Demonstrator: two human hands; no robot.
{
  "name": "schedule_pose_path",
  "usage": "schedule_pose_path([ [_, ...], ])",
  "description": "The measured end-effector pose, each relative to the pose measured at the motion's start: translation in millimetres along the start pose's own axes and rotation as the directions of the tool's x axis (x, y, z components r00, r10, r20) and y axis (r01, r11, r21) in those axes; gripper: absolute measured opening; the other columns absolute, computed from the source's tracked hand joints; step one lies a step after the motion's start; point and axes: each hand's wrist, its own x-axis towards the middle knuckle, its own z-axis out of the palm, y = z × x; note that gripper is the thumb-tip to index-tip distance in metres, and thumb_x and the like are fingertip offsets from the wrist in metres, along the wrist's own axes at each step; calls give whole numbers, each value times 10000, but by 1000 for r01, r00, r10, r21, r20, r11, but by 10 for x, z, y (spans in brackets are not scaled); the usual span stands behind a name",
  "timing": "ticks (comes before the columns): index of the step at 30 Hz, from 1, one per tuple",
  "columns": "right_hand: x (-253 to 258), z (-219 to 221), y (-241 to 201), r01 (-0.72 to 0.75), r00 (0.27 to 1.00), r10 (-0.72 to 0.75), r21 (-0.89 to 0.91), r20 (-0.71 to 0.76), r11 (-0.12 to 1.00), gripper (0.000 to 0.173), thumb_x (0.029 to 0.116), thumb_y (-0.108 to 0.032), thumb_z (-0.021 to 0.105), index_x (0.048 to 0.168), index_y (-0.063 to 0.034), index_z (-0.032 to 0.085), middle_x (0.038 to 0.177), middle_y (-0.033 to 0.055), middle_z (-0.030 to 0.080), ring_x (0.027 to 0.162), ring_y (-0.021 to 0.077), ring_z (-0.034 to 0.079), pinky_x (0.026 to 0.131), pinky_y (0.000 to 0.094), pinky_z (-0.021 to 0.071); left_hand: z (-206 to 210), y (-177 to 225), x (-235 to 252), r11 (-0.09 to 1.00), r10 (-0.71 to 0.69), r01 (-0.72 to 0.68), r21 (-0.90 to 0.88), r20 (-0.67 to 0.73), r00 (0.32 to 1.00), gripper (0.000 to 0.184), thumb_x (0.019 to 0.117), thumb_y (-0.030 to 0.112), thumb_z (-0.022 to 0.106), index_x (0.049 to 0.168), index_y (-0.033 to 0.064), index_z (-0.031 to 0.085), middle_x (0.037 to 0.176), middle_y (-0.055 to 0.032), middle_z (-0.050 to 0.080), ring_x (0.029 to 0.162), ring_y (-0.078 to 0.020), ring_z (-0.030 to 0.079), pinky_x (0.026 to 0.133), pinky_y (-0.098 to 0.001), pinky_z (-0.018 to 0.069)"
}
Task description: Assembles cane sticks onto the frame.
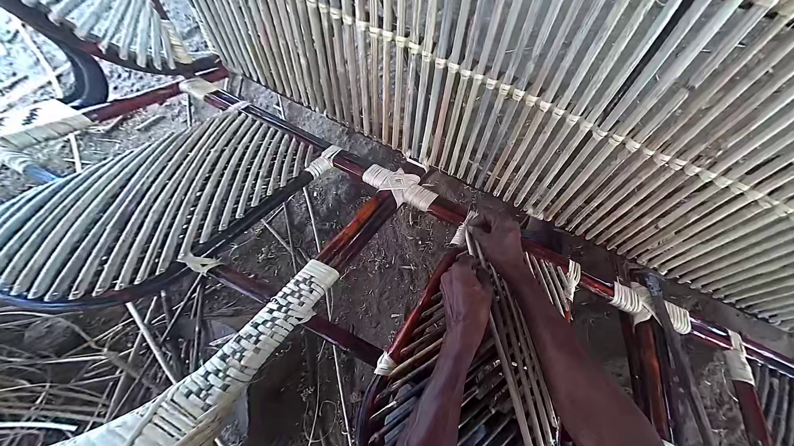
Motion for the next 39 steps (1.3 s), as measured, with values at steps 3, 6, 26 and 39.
schedule_pose_path([
  [3,3,-26,21,-28,999,27,35,22,999,43,896,-52,714,923,-35,741,868,91,723,807,189,683,786,432,551,6,2,10,1000,0,0,26,9,1000,135,1012,154,619,1002,54,710,831,-181,695,742,-365,688,630,-552,551],
  [6,8,-31,44,-39,999,38,32,32,999,39,898,-56,714,921,-46,744,866,80,724,798,176,680,777,425,553,13,1,4,1000,-11,10,24,7,1000,141,1009,152,622,1016,53,722,849,-183,708,762,-371,697,648,-562,552],
  [26,-25,-50,-106,-70,995,77,-102,60,992,39,882,-48,698,870,-24,725,821,126,708,789,261,680,748,488,524,47,72,58,993,-56,54,105,15,998,125,987,135,648,1017,40,723,864,-179,716,820,-357,710,731,-550,559],
  [39,-548,-1139,2,-199,979,196,42,63,979,677,929,-84,735,1535,-105,434,1287,164,666,1034,290,716,909,500,594,53,-15,69,996,-17,18,90,-10,1000,151,981,177,660,1035,60,739,926,-205,727,856,-411,702,736,-634,544],
])
